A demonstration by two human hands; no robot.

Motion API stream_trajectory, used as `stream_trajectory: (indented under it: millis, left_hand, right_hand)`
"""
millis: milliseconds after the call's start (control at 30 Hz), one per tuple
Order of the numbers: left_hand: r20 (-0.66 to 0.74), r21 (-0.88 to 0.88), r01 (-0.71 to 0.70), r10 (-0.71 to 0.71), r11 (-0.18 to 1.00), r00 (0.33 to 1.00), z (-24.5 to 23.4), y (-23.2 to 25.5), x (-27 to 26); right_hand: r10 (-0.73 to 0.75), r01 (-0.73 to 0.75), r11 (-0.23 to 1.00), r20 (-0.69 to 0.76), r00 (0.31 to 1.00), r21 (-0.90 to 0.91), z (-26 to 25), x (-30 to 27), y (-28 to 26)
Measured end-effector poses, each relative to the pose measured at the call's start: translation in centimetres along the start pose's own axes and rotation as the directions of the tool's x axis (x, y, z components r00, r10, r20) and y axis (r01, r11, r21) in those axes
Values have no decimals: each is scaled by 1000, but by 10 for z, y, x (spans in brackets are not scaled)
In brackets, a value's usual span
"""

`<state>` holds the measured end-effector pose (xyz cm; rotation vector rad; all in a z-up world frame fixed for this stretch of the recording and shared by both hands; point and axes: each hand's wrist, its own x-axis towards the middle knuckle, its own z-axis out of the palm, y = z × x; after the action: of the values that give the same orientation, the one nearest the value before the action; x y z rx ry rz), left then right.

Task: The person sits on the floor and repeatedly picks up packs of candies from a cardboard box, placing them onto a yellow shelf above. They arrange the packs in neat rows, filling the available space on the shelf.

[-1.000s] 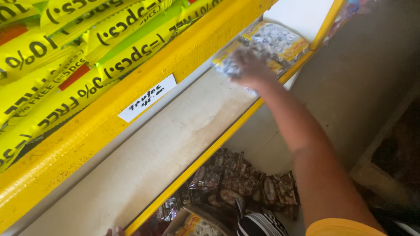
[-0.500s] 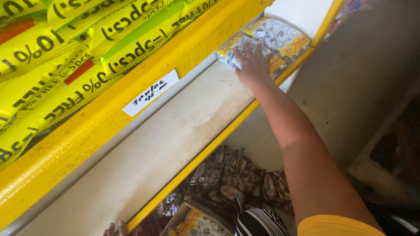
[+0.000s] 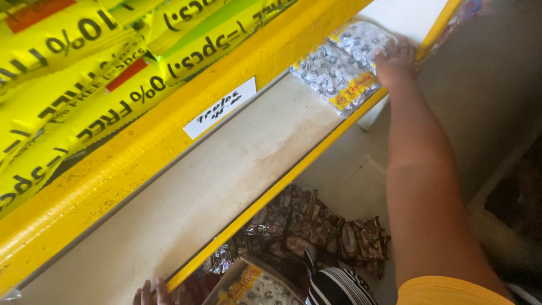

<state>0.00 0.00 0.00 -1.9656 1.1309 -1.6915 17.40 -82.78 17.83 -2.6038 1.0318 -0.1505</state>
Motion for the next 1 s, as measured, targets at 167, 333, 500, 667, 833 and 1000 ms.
stream_trajectory:
  millis: [167,333,500,667,833,1000]
  left_hand:
    - [33,-10,50,-49,999,998,-5,2,11]
    - [55,-4,31,-31,1000,998,8,11,-6]
    - [61,18,1,-2,1000,998,-2,1,-6]
    - [78,-1,56,-56,998,995,-20,12,35]
    - [496,75,684,-622,726,606,-57,40,73]
    - [374,122,641,-633,758,678,-55,38,78]
  right_hand:
    - [-8,8,1000,-28,1000,-1,-3,-26,-2]
    - [30,-35,997,-67,997,-72,-11,-54,-23]
    - [143,-134,984,74,987,-118,-23,-50,-45]
    - [-62,65,997,88,994,-33,-18,-22,-62]
    - [-162,186,975,186,969,-119,-13,-42,-105]
    - [-109,184,949,280,954,-256,4,-15,-127]
